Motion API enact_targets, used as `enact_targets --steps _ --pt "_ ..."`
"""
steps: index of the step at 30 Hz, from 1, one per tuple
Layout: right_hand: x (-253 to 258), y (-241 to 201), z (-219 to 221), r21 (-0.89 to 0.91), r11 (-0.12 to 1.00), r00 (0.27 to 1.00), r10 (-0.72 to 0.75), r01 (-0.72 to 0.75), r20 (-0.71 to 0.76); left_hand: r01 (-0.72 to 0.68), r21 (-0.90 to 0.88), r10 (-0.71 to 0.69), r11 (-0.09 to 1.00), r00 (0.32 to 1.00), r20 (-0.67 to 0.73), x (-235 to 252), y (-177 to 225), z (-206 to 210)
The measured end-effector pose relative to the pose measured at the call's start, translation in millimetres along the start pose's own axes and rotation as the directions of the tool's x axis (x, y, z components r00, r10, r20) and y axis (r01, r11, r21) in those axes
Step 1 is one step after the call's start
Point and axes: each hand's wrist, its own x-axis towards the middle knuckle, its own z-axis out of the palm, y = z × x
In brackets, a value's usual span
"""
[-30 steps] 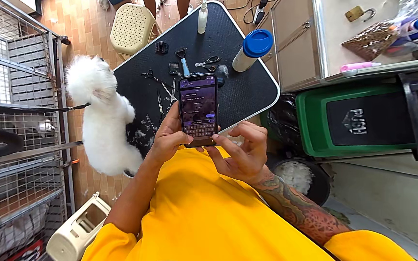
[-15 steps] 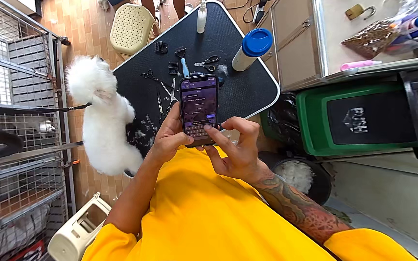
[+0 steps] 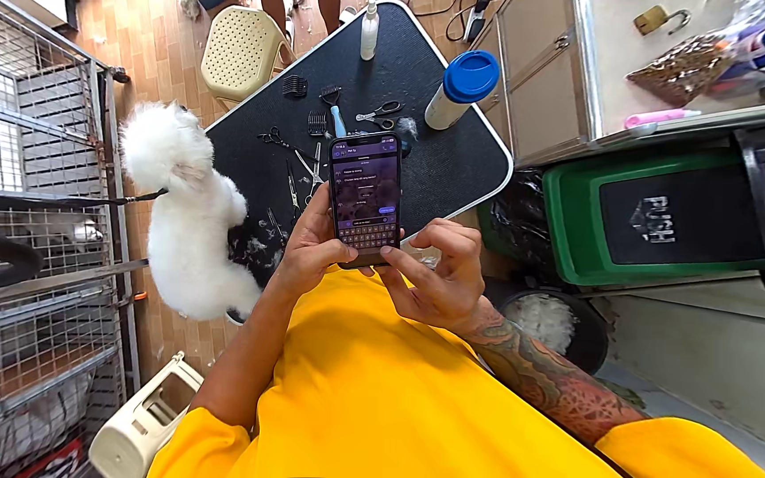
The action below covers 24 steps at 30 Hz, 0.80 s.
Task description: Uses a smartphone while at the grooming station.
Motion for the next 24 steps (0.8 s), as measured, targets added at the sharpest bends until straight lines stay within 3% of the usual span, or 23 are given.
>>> enact_targets --steps 24 --pt "3.8 0.1 1.2 -0.022 1.000 1.000 0.022 -0.022 -0.007 -0.011 0.015 0.011 1.000 1.000 -0.003 0.3 2.4 -0.9"
